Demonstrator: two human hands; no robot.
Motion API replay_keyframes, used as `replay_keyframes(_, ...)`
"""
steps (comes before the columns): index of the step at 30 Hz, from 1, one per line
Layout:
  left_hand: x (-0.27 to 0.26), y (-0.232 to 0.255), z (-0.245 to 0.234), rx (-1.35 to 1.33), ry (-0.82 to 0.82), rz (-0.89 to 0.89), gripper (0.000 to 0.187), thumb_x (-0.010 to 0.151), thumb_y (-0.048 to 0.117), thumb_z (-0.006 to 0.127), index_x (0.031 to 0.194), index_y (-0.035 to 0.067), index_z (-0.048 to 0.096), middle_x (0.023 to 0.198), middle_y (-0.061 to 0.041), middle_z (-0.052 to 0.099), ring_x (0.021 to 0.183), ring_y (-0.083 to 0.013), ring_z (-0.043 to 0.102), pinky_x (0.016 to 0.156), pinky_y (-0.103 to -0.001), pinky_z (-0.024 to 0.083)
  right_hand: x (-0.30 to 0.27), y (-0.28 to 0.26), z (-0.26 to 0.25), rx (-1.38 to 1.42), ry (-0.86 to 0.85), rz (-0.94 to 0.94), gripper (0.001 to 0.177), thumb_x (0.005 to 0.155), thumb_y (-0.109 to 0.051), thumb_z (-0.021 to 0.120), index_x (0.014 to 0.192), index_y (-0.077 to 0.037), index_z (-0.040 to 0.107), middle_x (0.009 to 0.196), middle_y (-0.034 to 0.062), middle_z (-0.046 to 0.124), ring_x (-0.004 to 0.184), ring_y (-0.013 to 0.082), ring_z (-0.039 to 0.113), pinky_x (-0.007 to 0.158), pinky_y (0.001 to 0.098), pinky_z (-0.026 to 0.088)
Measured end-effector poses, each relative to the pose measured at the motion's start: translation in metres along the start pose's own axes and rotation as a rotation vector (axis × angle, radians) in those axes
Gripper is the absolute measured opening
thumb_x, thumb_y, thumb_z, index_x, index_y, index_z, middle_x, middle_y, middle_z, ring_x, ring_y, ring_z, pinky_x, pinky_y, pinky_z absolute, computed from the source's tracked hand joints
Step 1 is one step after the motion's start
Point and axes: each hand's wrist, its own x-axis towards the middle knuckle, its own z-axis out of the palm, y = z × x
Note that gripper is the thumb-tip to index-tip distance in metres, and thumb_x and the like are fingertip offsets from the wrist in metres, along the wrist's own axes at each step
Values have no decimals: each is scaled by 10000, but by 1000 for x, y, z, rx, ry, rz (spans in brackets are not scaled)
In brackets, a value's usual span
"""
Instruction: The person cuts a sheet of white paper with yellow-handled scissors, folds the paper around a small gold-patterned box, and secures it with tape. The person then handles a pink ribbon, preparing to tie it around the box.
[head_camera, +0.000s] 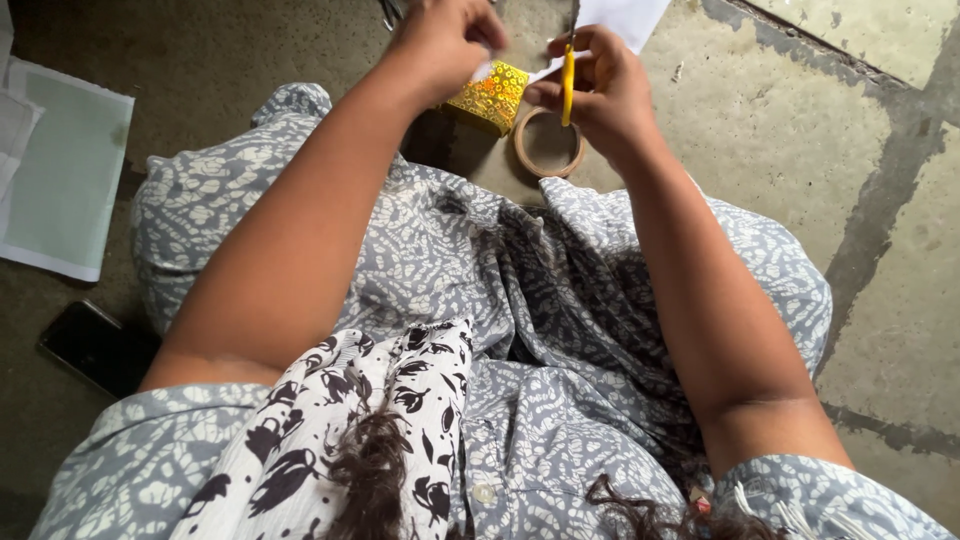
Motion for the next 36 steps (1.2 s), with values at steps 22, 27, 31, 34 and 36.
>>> replay_keyframes(22,23,-107,35,534,8,-644,163,913,143,680,1043,142,778,1173,-147,716,1076,-373,689,869,-485,579,6,54,56,-857,87,-435,1008,600,-212,978,1454,-48,467,1328,193,555,1178,400,572,1004,455,488)
replay_keyframes(27,19,-111,39,362,19,-580,218,859,53,677,874,215,821,1089,-112,748,1010,-338,721,869,-421,593,10,49,59,-750,29,-208,936,674,-94,929,1484,-82,460,1328,148,548,1220,371,567,1020,425,500)
replay_keyframes(31,19,-110,39,396,17,-535,188,838,47,685,828,196,800,1050,-113,747,974,-343,714,837,-434,590,12,45,51,-581,68,-253,860,721,-104,920,1460,-98,480,1317,118,564,1221,336,606,1021,395,536)
replay_keyframes(34,19,-106,39,406,14,-577,146,855,83,696,852,196,789,1065,-116,739,976,-354,709,822,-459,587,13,39,50,-572,84,-235,895,711,-124,937,1476,-102,473,1316,123,566,1207,334,611,997,400,536)
replay_keyframes(36,20,-103,36,421,-17,-605,142,854,97,705,876,200,799,1095,-117,736,1003,-360,706,839,-460,591,12,35,53,-667,58,-235,924,670,-120,946,1468,-111,482,1299,127,575,1200,351,595,981,417,526)
